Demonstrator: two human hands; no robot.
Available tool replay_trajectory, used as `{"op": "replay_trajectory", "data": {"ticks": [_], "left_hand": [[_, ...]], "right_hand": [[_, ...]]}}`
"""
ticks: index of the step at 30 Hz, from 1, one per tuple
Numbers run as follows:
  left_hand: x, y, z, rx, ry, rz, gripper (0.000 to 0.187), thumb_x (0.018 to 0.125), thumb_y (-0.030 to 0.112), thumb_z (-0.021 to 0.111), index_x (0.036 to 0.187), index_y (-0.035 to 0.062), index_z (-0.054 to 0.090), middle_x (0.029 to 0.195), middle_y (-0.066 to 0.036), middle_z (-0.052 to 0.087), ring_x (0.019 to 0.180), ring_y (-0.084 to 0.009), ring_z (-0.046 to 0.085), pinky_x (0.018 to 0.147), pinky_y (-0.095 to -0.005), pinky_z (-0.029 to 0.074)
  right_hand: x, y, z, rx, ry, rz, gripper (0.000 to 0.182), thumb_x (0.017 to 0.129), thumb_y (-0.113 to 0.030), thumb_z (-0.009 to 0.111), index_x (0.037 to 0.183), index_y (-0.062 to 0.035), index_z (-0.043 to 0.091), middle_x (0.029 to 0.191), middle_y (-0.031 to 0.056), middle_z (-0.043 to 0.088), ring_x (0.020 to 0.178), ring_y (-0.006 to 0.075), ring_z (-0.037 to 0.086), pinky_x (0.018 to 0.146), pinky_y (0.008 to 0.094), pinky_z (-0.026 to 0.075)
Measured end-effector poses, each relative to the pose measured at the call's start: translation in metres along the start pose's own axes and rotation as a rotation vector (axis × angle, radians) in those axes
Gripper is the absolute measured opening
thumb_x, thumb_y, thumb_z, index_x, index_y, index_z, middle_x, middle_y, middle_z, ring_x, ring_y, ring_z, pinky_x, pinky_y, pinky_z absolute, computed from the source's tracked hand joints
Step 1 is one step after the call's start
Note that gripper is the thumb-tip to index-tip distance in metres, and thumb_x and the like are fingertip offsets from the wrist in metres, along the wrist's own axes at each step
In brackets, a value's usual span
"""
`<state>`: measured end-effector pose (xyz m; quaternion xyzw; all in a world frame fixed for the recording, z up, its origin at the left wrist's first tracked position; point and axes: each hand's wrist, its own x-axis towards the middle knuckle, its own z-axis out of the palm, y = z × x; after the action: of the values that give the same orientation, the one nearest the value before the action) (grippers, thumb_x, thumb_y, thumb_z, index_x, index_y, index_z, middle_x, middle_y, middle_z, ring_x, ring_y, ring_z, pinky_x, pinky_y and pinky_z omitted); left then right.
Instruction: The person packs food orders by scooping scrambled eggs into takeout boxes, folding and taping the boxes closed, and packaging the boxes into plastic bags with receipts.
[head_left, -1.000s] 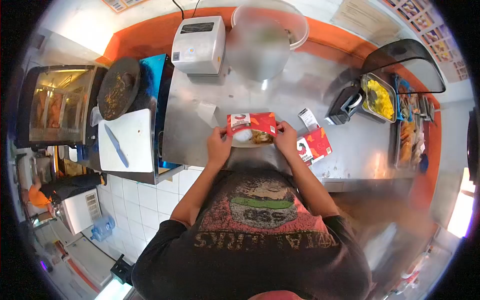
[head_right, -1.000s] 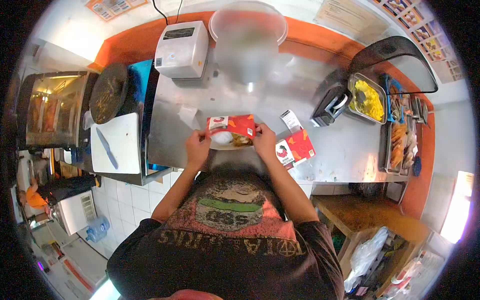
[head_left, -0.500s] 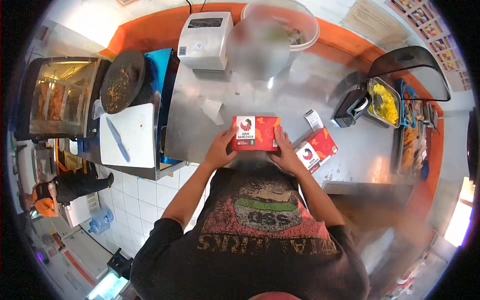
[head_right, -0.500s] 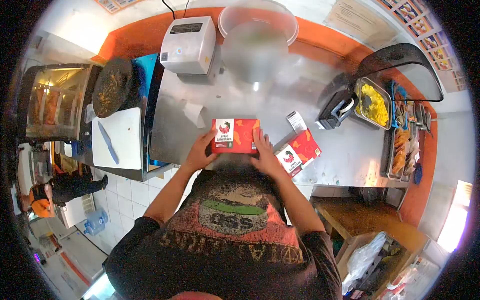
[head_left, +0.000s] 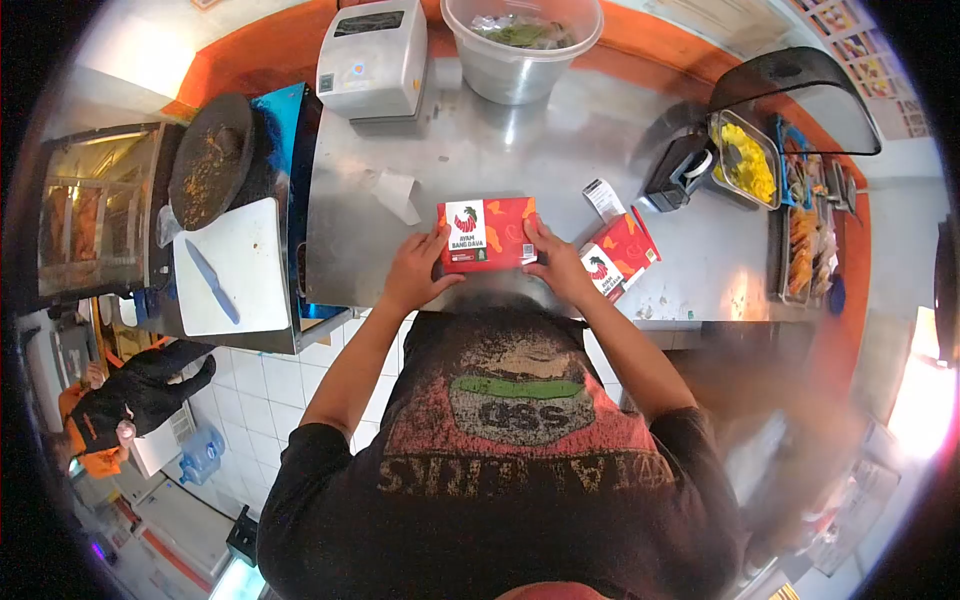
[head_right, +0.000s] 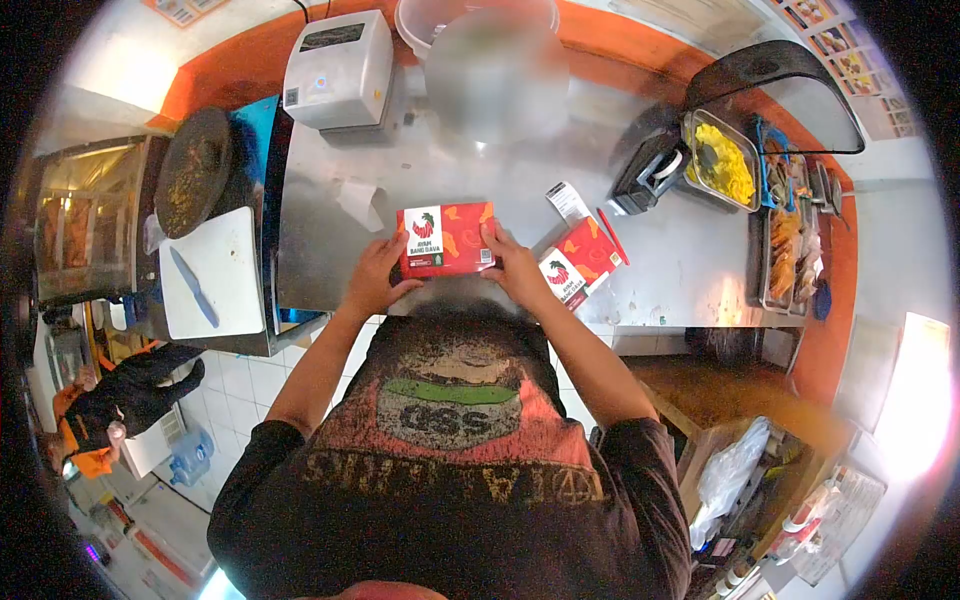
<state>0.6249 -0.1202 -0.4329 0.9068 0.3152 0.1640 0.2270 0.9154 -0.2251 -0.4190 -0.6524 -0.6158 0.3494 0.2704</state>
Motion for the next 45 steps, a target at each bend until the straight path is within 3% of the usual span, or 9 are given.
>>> {"op": "replay_trajectory", "data": {"ticks": [4, 6, 11, 17, 22, 29, 37, 42, 45], "left_hand": [[0.003, -0.002, 0.001, 0.025, -0.015, -0.018, 0.087, 0.072, 0.041, 0.080, 0.142, 0.0015, 0.045, 0.133, -0.021, 0.057, 0.109, -0.0355, 0.055, 0.098, -0.0427, 0.044], [0.002, 0.006, 0.002, -0.007, -0.008, -0.070, 0.084, 0.072, 0.040, 0.080, 0.141, 0.0029, 0.047, 0.133, -0.020, 0.058, 0.109, -0.0345, 0.055, 0.099, -0.0437, 0.043], [0.001, 0.005, 0.011, 0.036, 0.049, -0.152, 0.077, 0.072, 0.035, 0.081, 0.138, 0.0088, 0.053, 0.129, -0.017, 0.061, 0.107, -0.0318, 0.056, 0.102, -0.0496, 0.038], [0.008, 0.010, 0.012, 0.127, 0.123, -0.183, 0.072, 0.069, 0.036, 0.082, 0.133, 0.0129, 0.059, 0.150, -0.016, 0.041, 0.123, -0.0366, 0.045, 0.108, -0.0540, 0.031], [0.067, 0.020, -0.005, 0.073, -0.045, 0.160, 0.077, 0.070, 0.044, 0.080, 0.139, 0.0220, 0.053, 0.152, -0.020, 0.032, 0.128, -0.0413, 0.038, 0.110, -0.0551, 0.027], [0.070, 0.020, 0.010, 0.239, -0.071, 0.251, 0.082, 0.071, 0.049, 0.075, 0.145, 0.0266, 0.048, 0.151, -0.020, 0.032, 0.126, -0.0400, 0.039, 0.106, -0.0540, 0.030], [0.059, 0.041, 0.028, 0.160, -0.008, -0.057, 0.088, 0.067, 0.047, 0.080, 0.146, 0.0261, 0.046, 0.149, -0.021, 0.034, 0.130, -0.0426, 0.034, 0.108, -0.0582, 0.024], [0.047, 0.021, 0.008, -0.128, 0.043, -0.049, 0.094, 0.066, 0.047, 0.083, 0.147, 0.0211, 0.043, 0.151, -0.020, 0.031, 0.136, -0.0448, 0.028, 0.112, -0.0562, 0.020], [0.050, -0.021, -0.019, 0.082, 0.514, -0.375, 0.079, 0.073, 0.037, 0.081, 0.138, 0.0052, 0.048, 0.145, -0.021, 0.039, 0.134, -0.0380, 0.035, 0.109, -0.0538, 0.027]], "right_hand": [[0.002, 0.002, 0.003, 0.020, 0.003, 0.063, 0.090, 0.072, -0.008, 0.082, 0.150, -0.0185, 0.037, 0.146, 0.0231, 0.043, 0.137, 0.0381, 0.040, 0.109, 0.0405, 0.042], [0.001, 0.003, 0.004, -0.054, 0.048, 0.013, 0.089, 0.070, -0.008, 0.082, 0.148, -0.0158, 0.040, 0.148, 0.0234, 0.040, 0.122, 0.0415, 0.054, 0.097, 0.0413, 0.051], [0.000, 0.004, 0.003, -0.049, 0.059, -0.007, 0.079, 0.070, -0.010, 0.083, 0.142, -0.0144, 0.049, 0.146, 0.0229, 0.043, 0.118, 0.0399, 0.057, 0.094, 0.0404, 0.053], [0.001, 0.013, 0.020, -0.098, 0.165, 0.040, 0.075, 0.071, -0.013, 0.082, 0.140, -0.0182, 0.052, 0.143, 0.0225, 0.047, 0.105, 0.0373, 0.065, 0.088, 0.0376, 0.055], [0.001, 0.010, 0.020, -0.073, 0.130, 0.102, 0.073, 0.073, -0.009, 0.080, 0.140, -0.0201, 0.053, 0.145, 0.0223, 0.045, 0.107, 0.0340, 0.066, 0.088, 0.0357, 0.054], [0.013, 0.000, 0.004, -0.195, 0.147, 0.043, 0.067, 0.070, -0.013, 0.082, 0.133, -0.0174, 0.060, 0.140, 0.0212, 0.051, 0.095, 0.0310, 0.069, 0.084, 0.0381, 0.055], [0.044, -0.006, 0.001, -0.416, 0.199, -0.038, 0.055, 0.068, -0.014, 0.077, 0.122, -0.0173, 0.069, 0.138, 0.0170, 0.056, 0.107, 0.0367, 0.061, 0.096, 0.0440, 0.048], [0.053, -0.070, 0.002, -0.120, 0.470, 0.122, 0.036, 0.075, -0.012, 0.068, 0.111, -0.0121, 0.073, 0.131, 0.0166, 0.059, 0.120, 0.0361, 0.051, 0.102, 0.0453, 0.042], [0.056, -0.079, 0.020, 0.022, 0.532, 0.150, 0.026, 0.076, -0.009, 0.067, 0.101, -0.0080, 0.073, 0.116, 0.0144, 0.063, 0.113, 0.0341, 0.054, 0.097, 0.0428, 0.044]]}}
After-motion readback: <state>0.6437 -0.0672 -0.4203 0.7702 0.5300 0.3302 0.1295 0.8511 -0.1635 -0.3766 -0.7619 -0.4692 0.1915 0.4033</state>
